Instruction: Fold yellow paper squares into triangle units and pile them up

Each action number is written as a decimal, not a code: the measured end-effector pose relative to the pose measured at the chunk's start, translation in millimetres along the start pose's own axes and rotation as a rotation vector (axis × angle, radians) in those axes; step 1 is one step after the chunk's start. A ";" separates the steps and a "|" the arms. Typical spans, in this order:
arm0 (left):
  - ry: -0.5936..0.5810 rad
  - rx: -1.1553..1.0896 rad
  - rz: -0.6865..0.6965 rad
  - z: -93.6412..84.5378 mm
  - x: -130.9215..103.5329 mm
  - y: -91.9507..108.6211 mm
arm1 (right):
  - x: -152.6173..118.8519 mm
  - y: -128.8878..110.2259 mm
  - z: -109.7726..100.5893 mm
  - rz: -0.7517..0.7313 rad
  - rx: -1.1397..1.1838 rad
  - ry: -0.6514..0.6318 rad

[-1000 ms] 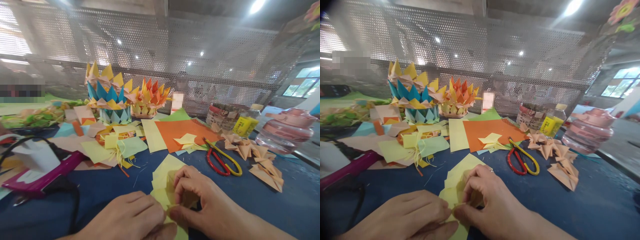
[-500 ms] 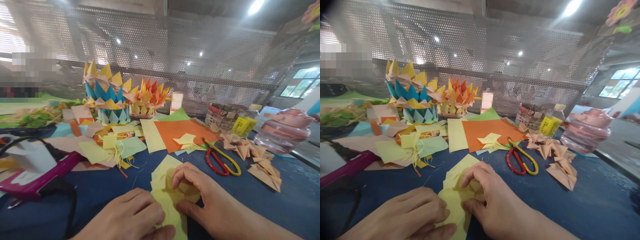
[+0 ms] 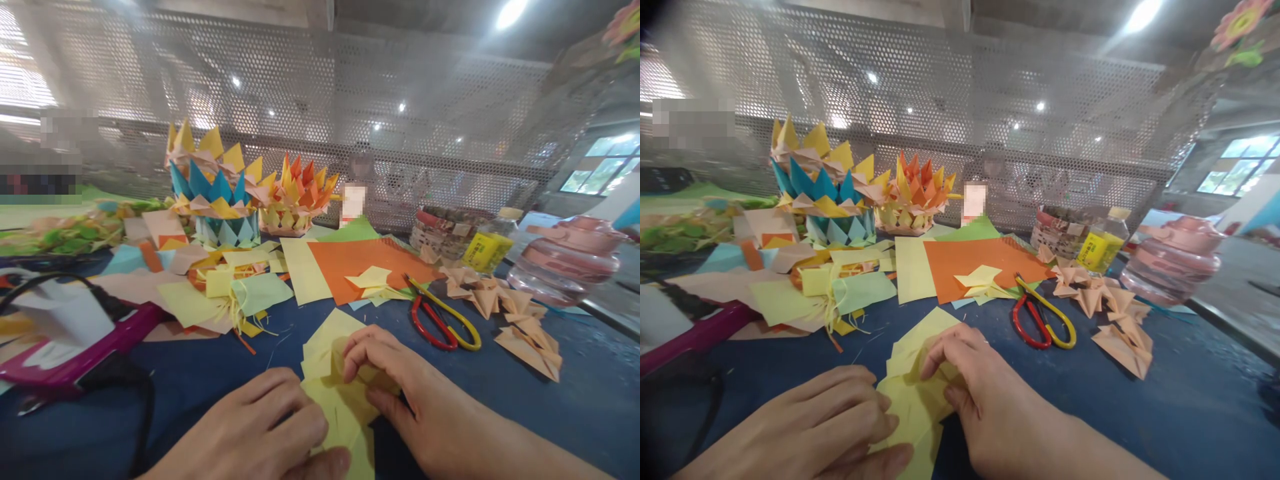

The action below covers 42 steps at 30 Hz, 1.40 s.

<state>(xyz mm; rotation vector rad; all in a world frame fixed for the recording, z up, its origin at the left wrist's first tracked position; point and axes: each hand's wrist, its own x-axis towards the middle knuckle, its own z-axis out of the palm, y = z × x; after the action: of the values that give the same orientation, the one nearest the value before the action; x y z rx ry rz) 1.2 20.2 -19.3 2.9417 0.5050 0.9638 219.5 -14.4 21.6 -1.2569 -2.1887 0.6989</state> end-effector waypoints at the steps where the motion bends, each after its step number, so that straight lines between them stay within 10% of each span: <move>1: 0.003 -0.002 -0.002 -0.4 0.5 0.5 | -0.8 1.1 0.6 -0.026 -0.016 0.018; 16: 0.053 -0.147 0.045 -13.7 4.1 -6.3 | -6.0 -15.7 -8.7 -0.416 -0.393 -0.155; 23: -0.151 -0.371 -0.254 -12.3 11.0 -7.4 | -5.9 -10.8 -5.5 -0.509 -0.421 -0.117; 42: -0.256 -0.464 -0.488 -11.0 26.7 -4.2 | -7.7 -13.0 -8.0 -0.562 -0.511 -0.206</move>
<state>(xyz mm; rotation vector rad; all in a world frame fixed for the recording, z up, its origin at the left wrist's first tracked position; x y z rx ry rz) 13.9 31.2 4.6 2.3182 0.8043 0.5451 220.0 -25.5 34.6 -0.7209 -2.8250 0.0376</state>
